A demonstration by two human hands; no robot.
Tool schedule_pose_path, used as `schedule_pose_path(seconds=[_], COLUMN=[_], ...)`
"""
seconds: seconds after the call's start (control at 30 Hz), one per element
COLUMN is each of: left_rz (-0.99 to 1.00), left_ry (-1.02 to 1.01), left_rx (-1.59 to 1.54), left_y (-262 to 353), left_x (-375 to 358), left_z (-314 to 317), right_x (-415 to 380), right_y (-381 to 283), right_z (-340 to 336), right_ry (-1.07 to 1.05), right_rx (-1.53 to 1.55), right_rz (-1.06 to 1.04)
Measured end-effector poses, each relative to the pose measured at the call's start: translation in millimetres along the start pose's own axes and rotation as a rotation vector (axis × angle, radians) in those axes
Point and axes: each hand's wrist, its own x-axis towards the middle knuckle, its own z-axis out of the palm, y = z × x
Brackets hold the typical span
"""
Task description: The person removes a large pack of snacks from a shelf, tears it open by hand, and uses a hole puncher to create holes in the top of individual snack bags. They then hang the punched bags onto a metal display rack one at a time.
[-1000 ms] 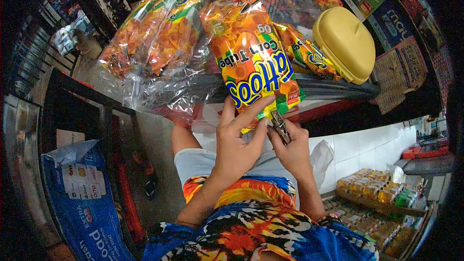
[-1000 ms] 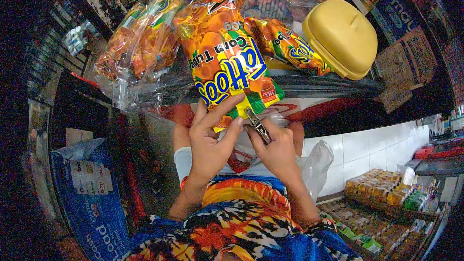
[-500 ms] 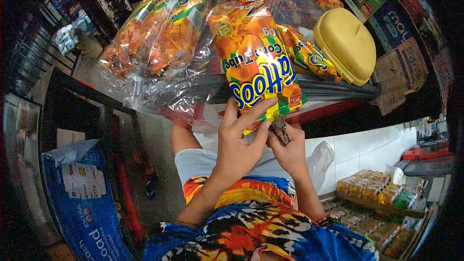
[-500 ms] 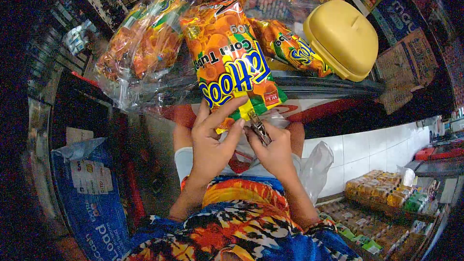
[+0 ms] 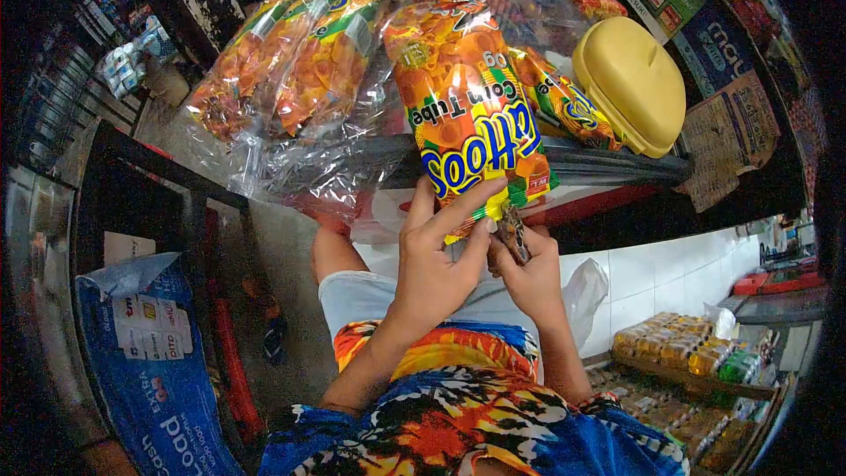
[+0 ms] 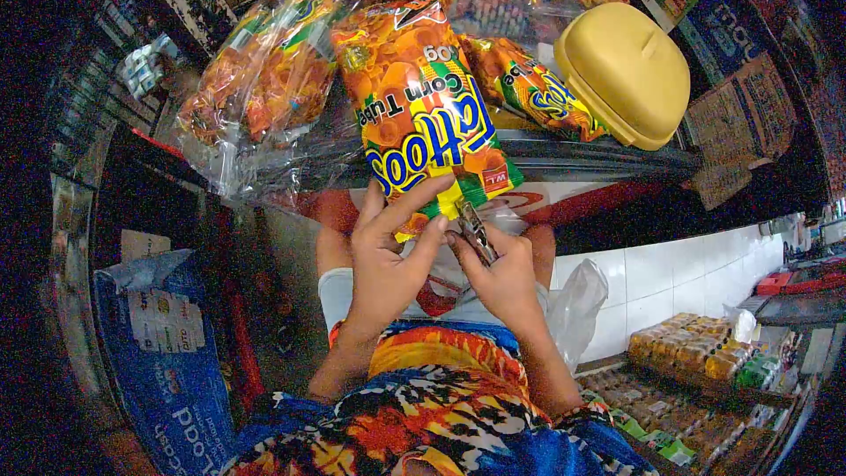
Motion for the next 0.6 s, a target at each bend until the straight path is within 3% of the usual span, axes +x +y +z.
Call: schedule_pose_path(seconds=[0.3,0.6], left_rz=[0.046,0.041], left_ry=[0.013,0.005], left_rx=[0.016,-0.003], left_y=[-1.9,-4.1], left_x=[0.7,0.9], left_z=[0.4,0.0], right_x=[1.4,1.5], right_y=[-0.3,-0.9], right_z=[-0.3,0.9], right_ry=[0.058,0.037], right_rx=[-0.113,-0.101], right_rz=[-0.089,-0.025])
